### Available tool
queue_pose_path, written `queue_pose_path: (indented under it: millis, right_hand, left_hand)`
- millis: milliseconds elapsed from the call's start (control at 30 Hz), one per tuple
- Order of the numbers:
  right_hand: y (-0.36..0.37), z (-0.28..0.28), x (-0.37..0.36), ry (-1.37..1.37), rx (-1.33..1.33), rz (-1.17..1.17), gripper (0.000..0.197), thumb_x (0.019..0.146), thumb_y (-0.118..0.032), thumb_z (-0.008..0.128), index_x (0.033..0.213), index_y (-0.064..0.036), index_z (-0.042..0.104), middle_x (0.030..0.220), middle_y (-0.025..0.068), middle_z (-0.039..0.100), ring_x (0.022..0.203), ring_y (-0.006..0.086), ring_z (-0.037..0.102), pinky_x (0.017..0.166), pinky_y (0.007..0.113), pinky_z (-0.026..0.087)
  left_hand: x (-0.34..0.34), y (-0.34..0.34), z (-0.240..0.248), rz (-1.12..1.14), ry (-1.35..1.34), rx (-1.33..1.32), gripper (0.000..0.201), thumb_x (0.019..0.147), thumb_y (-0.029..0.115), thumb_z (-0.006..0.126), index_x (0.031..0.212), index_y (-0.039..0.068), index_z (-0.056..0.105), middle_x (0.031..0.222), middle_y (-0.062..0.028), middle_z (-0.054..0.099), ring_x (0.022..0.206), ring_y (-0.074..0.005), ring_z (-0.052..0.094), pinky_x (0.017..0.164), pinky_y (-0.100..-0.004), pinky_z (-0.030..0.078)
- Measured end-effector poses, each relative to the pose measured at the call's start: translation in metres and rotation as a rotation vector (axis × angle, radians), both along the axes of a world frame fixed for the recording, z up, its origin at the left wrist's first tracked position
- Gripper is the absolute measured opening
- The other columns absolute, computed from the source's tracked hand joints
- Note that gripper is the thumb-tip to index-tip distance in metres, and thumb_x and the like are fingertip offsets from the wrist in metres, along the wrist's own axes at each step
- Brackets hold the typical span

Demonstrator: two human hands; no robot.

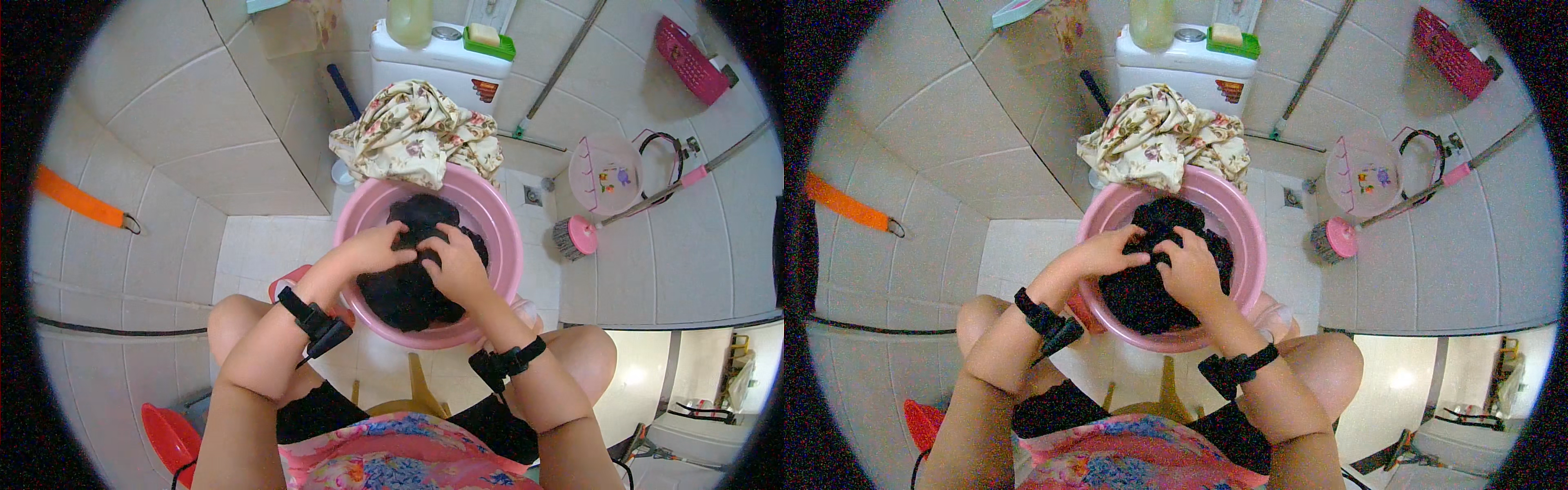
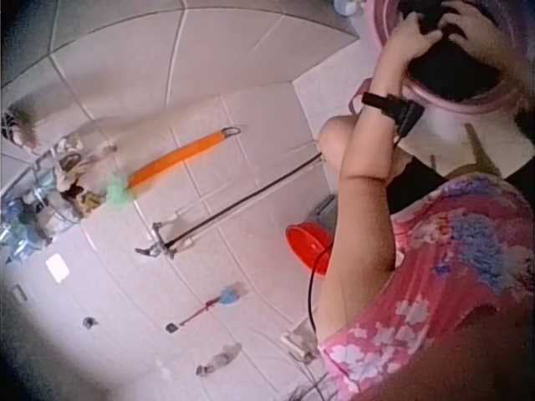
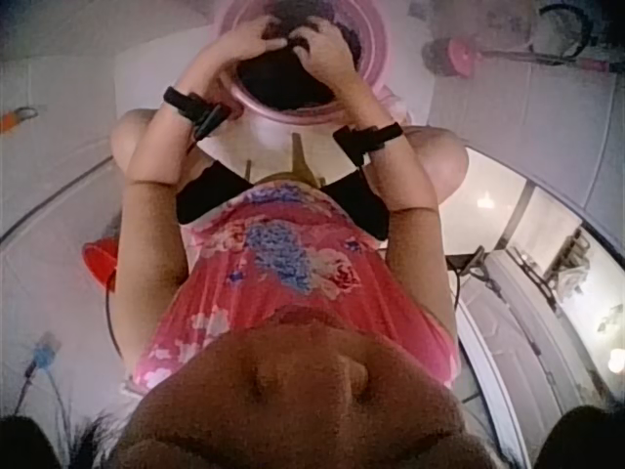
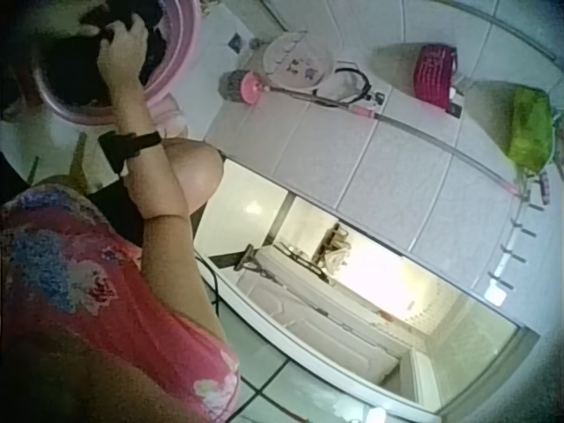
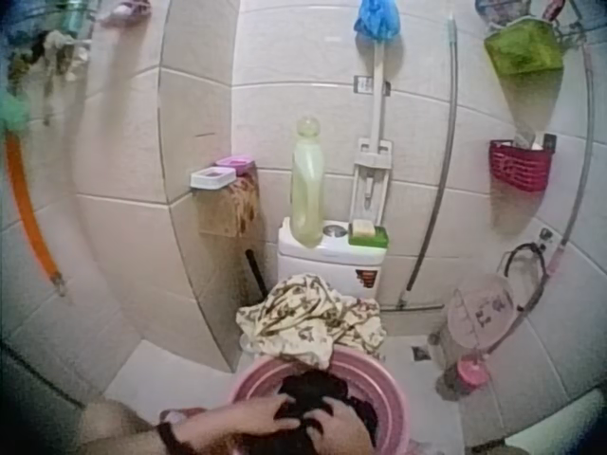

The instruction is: Washing and rinsing clothes by hand in a pink basin using a handheld shower head.

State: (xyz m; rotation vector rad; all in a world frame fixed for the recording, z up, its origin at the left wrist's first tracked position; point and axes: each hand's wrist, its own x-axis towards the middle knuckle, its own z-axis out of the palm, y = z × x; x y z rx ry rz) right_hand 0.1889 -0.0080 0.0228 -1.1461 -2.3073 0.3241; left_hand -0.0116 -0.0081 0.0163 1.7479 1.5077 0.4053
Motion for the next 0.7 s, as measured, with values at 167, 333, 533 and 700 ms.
queue_pose_path:
  millis: [167, 333, 533, 700]
  right_hand:
    - [-0.012, 0.013, -0.01, -0.141, -0.555, 0.458, 0.021, 0.082, -0.03, 0.06, 0.093, -0.0134, 0.069, 0.1, 0.0129, 0.066, 0.088, 0.0333, 0.063, 0.083, 0.044, 0.049]
    - [-0.041, -0.019, -0.003, -0.366, -0.787, 0.642, 0.052, 0.084, -0.033, 0.06, 0.128, -0.0082, 0.051, 0.126, 0.0245, 0.049, 0.115, 0.0371, 0.051, 0.098, 0.04, 0.04]
    - [-0.031, -0.03, -0.019, -0.192, -0.659, 0.395, 0.076, 0.083, -0.034, 0.062, 0.144, -0.0032, 0.028, 0.147, 0.03, 0.021, 0.131, 0.0435, 0.034, 0.108, 0.041, 0.03]
    - [-0.024, -0.029, -0.026, -0.173, -0.635, 0.44, 0.073, 0.081, -0.036, 0.063, 0.136, 0.0034, 0.037, 0.14, 0.032, 0.033, 0.129, 0.0416, 0.038, 0.108, 0.04, 0.032]
  left_hand:
    - [-0.009, -0.01, 0.002, -0.099, 0.252, -0.109, 0.046, 0.089, 0.029, 0.056, 0.126, 0.003, 0.05, 0.115, -0.0237, 0.06, 0.107, -0.0379, 0.057, 0.093, -0.0438, 0.044]
    - [-0.01, -0.009, -0.001, -0.062, 0.213, -0.071, 0.036, 0.09, 0.023, 0.051, 0.119, 0.004, 0.055, 0.108, -0.0223, 0.062, 0.101, -0.0385, 0.059, 0.088, -0.0457, 0.045]
    - [-0.015, -0.006, -0.001, -0.096, 0.213, -0.054, 0.038, 0.09, 0.029, 0.054, 0.12, 0.005, 0.055, 0.11, -0.0229, 0.061, 0.104, -0.0384, 0.058, 0.092, -0.0453, 0.044]
    - [-0.017, -0.007, -0.002, -0.065, 0.272, 0.006, 0.04, 0.086, 0.028, 0.06, 0.118, 0.006, 0.056, 0.11, -0.0235, 0.061, 0.103, -0.0403, 0.057, 0.091, -0.0465, 0.044]
